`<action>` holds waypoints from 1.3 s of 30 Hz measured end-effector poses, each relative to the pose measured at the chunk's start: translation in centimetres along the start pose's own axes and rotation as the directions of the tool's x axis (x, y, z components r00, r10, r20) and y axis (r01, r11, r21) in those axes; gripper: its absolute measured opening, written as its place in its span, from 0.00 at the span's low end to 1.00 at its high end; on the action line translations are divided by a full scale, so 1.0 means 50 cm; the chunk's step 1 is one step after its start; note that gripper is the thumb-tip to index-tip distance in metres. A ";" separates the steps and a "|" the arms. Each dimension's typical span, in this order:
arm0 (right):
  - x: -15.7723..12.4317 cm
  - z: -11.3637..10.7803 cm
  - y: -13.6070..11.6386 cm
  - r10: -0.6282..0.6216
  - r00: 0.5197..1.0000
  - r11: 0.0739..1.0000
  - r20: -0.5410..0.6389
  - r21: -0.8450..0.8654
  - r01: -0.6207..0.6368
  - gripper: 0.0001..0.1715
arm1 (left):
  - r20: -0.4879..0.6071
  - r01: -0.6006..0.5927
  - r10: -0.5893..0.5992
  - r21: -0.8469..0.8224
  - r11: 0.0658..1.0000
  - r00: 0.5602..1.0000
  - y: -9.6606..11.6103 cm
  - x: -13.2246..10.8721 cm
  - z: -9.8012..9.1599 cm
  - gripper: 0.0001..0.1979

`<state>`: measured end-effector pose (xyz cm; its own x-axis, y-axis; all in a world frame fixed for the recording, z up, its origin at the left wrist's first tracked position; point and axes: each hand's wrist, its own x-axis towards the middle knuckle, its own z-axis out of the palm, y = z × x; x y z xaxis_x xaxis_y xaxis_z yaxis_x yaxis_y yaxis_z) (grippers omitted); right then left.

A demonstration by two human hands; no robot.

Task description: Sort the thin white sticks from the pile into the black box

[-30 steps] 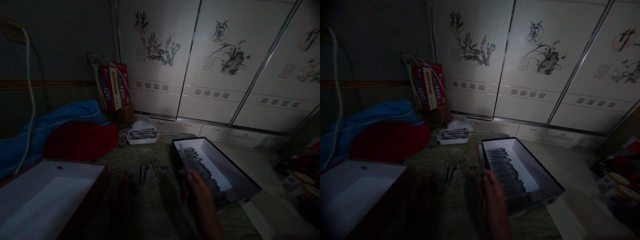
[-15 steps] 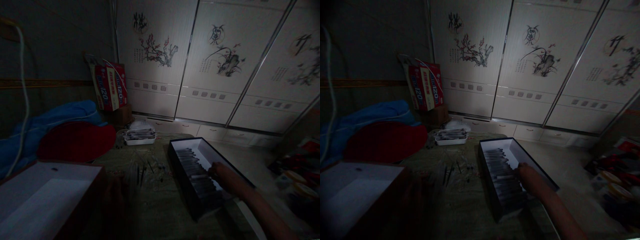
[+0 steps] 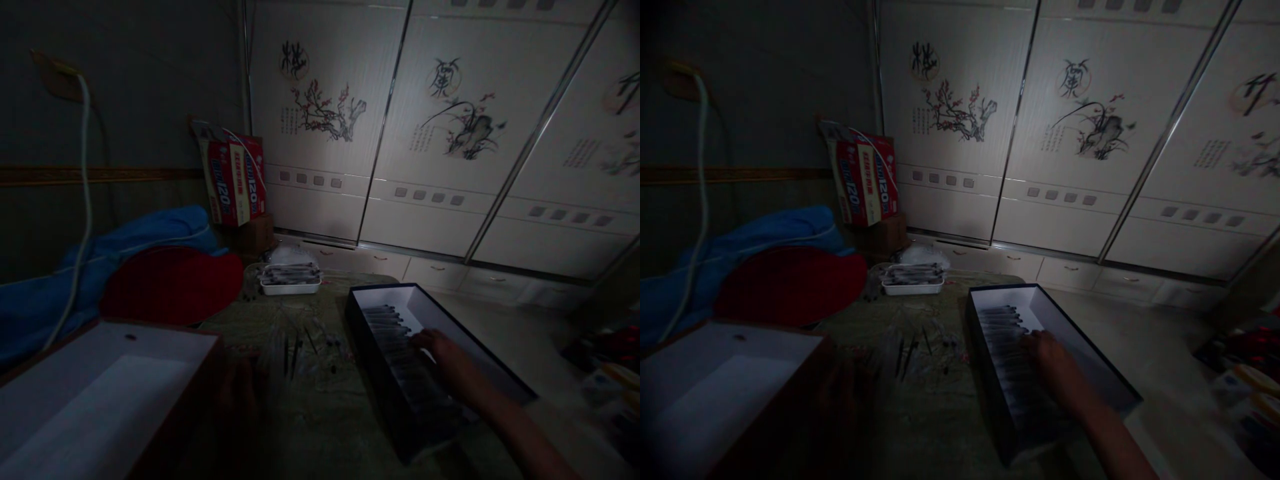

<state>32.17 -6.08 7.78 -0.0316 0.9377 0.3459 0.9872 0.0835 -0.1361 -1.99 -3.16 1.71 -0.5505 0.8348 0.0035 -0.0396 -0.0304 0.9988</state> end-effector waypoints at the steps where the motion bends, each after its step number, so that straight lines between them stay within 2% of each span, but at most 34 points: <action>1: -0.004 -0.010 -0.020 -0.019 0.999 0.997 -0.036 0.080 0.022 0.13 | -0.005 0.001 -0.001 -0.006 1.000 1.000 -0.002 0.000 0.001 0.16; 5: -0.027 -0.024 -0.149 0.027 0.981 0.910 -0.194 0.410 0.056 0.15 | 0.002 0.007 -0.007 -0.021 1.000 1.000 -0.010 0.013 -0.004 0.16; 7: -0.038 -0.006 -0.226 -0.004 0.991 0.847 -0.134 0.526 0.074 0.14 | 0.009 0.003 -0.003 -0.021 1.000 1.000 -0.009 0.021 -0.010 0.20; 9: -0.045 0.032 -0.293 -0.047 0.999 0.792 -0.001 0.609 0.038 0.12 | 0.008 -0.006 0.006 -0.018 1.000 1.000 -0.005 0.025 -0.017 0.24; 12: -0.042 0.112 -0.367 -0.061 0.990 0.814 0.125 0.581 -0.024 0.11 | 0.000 -0.039 0.040 0.043 0.998 0.999 0.001 0.023 -0.023 0.26; 14: -0.030 0.163 -0.402 -0.047 0.991 0.866 0.124 0.500 -0.022 0.13 | -0.009 -0.078 0.080 0.096 0.992 0.997 0.001 0.022 -0.024 0.26; 18: 0.005 0.217 -0.457 -0.024 0.985 0.937 0.170 0.348 -0.037 0.14 | 0.005 -0.104 0.105 0.126 0.987 0.994 -0.005 0.027 -0.025 0.26; 23: 0.033 0.228 -0.493 0.061 0.968 0.964 0.243 0.238 -0.121 0.16 | 0.015 -0.079 0.077 0.170 0.982 0.997 -0.007 0.032 -0.025 0.26; 28: 0.033 0.230 -0.481 0.063 0.959 0.967 0.275 0.222 -0.128 0.15 | 0.008 -0.078 0.077 0.160 0.984 0.997 -0.016 0.030 -0.023 0.24; 35: 0.011 0.209 -0.467 0.080 0.952 0.981 0.294 0.147 -0.128 0.17 | 0.103 -0.070 0.057 0.127 0.989 0.993 -0.025 0.027 -0.015 0.18; 39: -0.004 0.209 -0.467 0.087 0.959 0.989 0.269 0.094 -0.116 0.18 | 0.129 -0.070 0.048 0.172 0.983 0.990 -0.019 0.023 -0.013 0.17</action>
<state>7.49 -4.70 1.19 0.0135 0.9974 0.0705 0.9649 0.0055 -0.2625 -3.13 -2.55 0.72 -0.4394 0.8965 0.0575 0.1425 0.0063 0.9898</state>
